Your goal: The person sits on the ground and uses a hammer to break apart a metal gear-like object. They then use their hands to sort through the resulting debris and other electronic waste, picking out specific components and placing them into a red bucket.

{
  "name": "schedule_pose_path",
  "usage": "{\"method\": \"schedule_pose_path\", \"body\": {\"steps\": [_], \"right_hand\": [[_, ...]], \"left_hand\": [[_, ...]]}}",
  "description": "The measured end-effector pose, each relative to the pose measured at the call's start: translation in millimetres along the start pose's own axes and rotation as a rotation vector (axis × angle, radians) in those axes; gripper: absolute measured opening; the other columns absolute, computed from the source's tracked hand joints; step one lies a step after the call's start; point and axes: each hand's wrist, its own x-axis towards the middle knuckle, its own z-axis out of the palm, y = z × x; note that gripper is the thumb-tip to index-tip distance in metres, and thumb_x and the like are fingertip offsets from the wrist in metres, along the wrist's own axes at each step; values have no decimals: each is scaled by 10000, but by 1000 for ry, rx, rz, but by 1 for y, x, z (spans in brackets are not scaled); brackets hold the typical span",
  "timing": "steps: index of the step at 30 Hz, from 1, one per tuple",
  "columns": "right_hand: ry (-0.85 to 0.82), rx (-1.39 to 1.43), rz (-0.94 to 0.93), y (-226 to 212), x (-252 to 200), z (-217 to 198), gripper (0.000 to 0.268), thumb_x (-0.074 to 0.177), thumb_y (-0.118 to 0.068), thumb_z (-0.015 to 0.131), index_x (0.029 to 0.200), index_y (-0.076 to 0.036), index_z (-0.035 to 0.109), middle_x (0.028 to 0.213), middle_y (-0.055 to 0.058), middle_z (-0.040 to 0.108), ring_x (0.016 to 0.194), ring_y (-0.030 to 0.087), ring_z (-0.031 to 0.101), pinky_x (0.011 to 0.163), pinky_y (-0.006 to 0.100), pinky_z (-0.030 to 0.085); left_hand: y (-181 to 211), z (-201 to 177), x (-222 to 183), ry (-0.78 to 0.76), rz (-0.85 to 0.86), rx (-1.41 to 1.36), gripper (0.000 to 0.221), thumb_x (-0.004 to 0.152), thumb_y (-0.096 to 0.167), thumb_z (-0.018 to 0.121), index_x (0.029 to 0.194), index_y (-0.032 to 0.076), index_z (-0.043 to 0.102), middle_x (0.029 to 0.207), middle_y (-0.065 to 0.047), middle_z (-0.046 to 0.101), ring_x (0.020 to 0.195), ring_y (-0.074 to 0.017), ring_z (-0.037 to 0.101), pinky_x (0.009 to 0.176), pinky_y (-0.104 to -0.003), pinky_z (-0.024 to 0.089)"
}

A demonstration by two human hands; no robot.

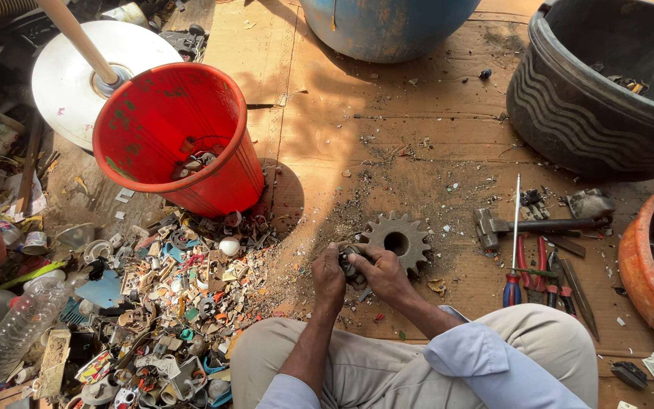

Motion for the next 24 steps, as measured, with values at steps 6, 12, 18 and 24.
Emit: {"method": "schedule_pose_path", "body": {"steps": [6, 12, 18, 24], "right_hand": [[36, 68, 26, 18, 6, -6, 353, 1048, -228, 534, 1259, 15, 682, 752, 31, 672, 594, 92, 624, 533, 252, 543], [79, 77, -14, 20, 1, -5, 361, 1053, -233, 531, 1256, 14, 698, 776, 37, 679, 608, 80, 614, 534, 239, 527], [130, 29, 28, 17, 0, 4, 357, 1035, -241, 567, 1241, 23, 693, 780, 49, 693, 603, 89, 637, 534, 244, 541], [122, -157, -33, 20, 1, 2, 344, 1005, -240, 613, 1209, 24, 697, 837, 58, 723, 640, 77, 655, 550, 248, 559]], "left_hand": [[7, 3, -4, -44, 274, 258, 586, 1013, 475, 578, 1342, -9, 609, 905, -69, 628, 773, -146, 634, 620, -298, 568], [4, 6, -6, 72, 427, 442, 426, 1092, 384, 508, 1146, 22, 724, 869, -50, 683, 740, -126, 677, 615, -307, 556], [-7, 0, -2, 131, 126, 99, 432, 1098, 318, 436, 1028, 13, 735, 741, -41, 669, 637, -110, 610, 548, -296, 503], [-10, 1, 0, 183, -8, -8, 428, 1085, 331, 480, 940, 15, 729, 703, -54, 654, 578, -113, 564, 491, -273, 455]]}}
